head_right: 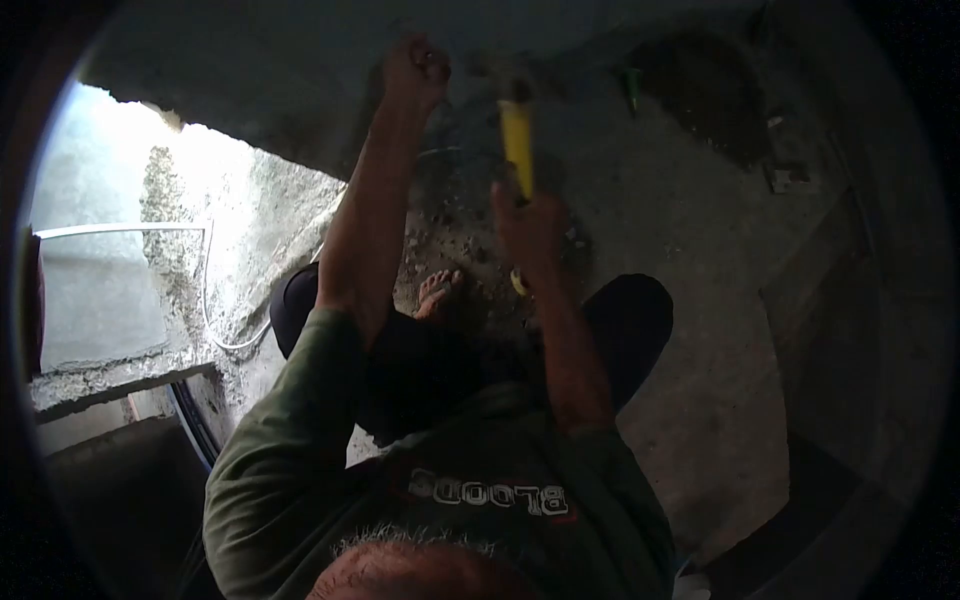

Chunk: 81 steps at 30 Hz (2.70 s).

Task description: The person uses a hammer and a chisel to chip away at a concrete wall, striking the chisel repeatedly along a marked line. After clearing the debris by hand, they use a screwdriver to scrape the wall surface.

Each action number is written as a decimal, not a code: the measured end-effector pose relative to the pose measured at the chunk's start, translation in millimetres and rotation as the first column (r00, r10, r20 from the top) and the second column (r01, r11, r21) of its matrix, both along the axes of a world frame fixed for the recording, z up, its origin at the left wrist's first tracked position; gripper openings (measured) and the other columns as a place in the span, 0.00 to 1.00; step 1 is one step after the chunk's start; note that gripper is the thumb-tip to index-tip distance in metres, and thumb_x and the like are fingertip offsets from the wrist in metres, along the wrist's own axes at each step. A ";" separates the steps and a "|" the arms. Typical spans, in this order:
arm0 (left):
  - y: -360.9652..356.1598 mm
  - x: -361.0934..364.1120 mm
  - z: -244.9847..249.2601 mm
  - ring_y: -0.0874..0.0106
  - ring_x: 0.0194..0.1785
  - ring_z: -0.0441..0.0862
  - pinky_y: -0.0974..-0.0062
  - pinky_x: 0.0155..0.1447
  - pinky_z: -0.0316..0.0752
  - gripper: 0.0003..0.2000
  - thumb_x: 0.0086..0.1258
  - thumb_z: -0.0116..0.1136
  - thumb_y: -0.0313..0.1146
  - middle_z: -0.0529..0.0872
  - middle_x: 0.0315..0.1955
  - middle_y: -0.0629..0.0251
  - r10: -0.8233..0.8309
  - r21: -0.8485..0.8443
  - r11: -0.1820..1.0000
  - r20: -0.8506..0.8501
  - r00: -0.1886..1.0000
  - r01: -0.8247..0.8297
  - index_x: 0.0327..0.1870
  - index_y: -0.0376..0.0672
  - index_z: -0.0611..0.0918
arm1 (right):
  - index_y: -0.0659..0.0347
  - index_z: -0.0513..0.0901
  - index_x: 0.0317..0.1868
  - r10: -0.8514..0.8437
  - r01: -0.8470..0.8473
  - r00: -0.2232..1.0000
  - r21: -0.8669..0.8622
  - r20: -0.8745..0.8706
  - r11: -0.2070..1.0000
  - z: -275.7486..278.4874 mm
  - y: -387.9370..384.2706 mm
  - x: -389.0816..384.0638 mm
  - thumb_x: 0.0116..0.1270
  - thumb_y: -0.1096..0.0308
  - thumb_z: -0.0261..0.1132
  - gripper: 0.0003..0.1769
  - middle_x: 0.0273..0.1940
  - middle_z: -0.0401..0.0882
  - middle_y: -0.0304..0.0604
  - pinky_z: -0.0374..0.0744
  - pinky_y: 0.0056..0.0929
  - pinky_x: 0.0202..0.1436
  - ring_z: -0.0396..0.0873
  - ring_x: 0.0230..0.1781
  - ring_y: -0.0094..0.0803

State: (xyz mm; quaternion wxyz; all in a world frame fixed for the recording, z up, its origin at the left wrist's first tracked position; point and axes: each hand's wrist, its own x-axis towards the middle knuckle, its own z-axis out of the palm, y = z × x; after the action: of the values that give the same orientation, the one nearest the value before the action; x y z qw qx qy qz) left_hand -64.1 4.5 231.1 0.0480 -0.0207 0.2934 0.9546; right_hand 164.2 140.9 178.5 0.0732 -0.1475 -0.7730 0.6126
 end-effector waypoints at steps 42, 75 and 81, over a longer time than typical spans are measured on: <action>41.9 7.7 -31.0 0.61 0.17 0.73 0.59 0.25 0.74 0.16 0.67 0.42 0.34 0.74 0.12 0.55 0.167 -0.275 0.947 -0.019 0.986 -0.166 0.18 0.34 0.71 | 0.55 0.67 0.18 -0.406 0.067 0.643 -0.481 -0.650 0.874 131.0 75.2 54.3 0.68 0.66 0.56 0.18 0.11 0.61 0.31 0.67 0.22 0.13 0.62 0.09 0.21; 22.2 70.7 -63.5 0.69 0.10 0.68 0.69 0.15 0.67 0.12 0.66 0.49 0.37 0.68 0.08 0.64 0.020 -0.367 0.930 0.096 0.995 0.017 0.23 0.42 0.72 | 0.62 0.75 0.31 0.023 -0.021 0.993 0.018 -0.118 1.000 4.0 27.9 46.1 0.65 0.59 0.61 0.14 0.17 0.68 0.32 0.67 0.24 0.19 0.68 0.15 0.19; 32.7 55.5 -1.6 0.65 0.12 0.70 0.59 0.22 0.72 0.12 0.65 0.48 0.34 0.69 0.08 0.61 0.151 -0.350 0.926 -0.004 0.988 -0.143 0.22 0.39 0.70 | 0.63 0.72 0.36 0.027 -0.135 0.935 -0.284 -0.355 0.949 47.5 39.5 58.5 0.71 0.57 0.53 0.15 0.18 0.67 0.32 0.65 0.20 0.18 0.65 0.14 0.17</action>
State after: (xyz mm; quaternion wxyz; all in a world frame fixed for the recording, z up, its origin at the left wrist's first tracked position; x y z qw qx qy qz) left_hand -8.6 37.2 229.5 -0.0247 -0.0618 0.4554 0.8878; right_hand 222.7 180.3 226.0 0.1588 -0.0144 -0.6502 0.7428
